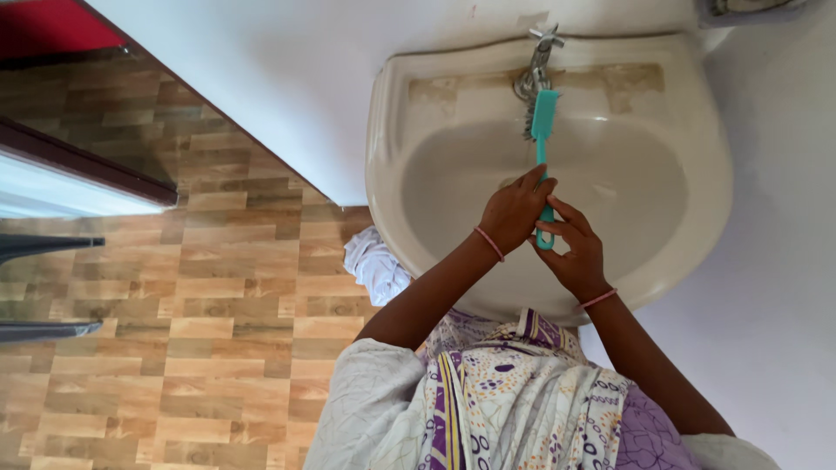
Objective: The person cleans a sink using a brush, scrubbing the basin, the drain, and the faucet area.
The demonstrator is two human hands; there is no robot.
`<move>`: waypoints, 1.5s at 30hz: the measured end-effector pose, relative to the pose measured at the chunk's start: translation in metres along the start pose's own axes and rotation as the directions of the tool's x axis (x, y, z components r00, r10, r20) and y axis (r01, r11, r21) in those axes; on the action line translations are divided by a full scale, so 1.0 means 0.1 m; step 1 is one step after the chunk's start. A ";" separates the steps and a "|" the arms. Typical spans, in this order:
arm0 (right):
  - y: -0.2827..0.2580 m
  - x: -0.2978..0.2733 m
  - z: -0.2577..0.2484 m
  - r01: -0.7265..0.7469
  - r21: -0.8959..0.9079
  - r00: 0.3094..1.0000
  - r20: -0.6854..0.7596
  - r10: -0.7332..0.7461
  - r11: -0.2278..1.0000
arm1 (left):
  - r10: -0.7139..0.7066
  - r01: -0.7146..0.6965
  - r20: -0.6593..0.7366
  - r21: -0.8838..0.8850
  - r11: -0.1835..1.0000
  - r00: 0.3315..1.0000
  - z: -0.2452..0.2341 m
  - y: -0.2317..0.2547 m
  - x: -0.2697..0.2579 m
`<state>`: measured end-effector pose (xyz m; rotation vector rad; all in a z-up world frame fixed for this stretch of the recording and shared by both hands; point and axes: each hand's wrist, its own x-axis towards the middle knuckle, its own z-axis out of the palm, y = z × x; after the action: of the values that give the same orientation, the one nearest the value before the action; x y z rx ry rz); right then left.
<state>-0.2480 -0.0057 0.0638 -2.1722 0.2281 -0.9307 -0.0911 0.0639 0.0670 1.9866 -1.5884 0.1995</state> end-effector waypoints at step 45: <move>0.39 1.11 0.47 0.078 0.029 0.994 0.076 -0.080 0.997 | -0.207 0.200 0.094 0.080 0.976 0.974 0.27 -1.48 0.67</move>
<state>-0.1312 -0.0532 0.0760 -2.2018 0.0935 -0.8866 0.0593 0.0112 0.0242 2.2300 -1.4426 0.0747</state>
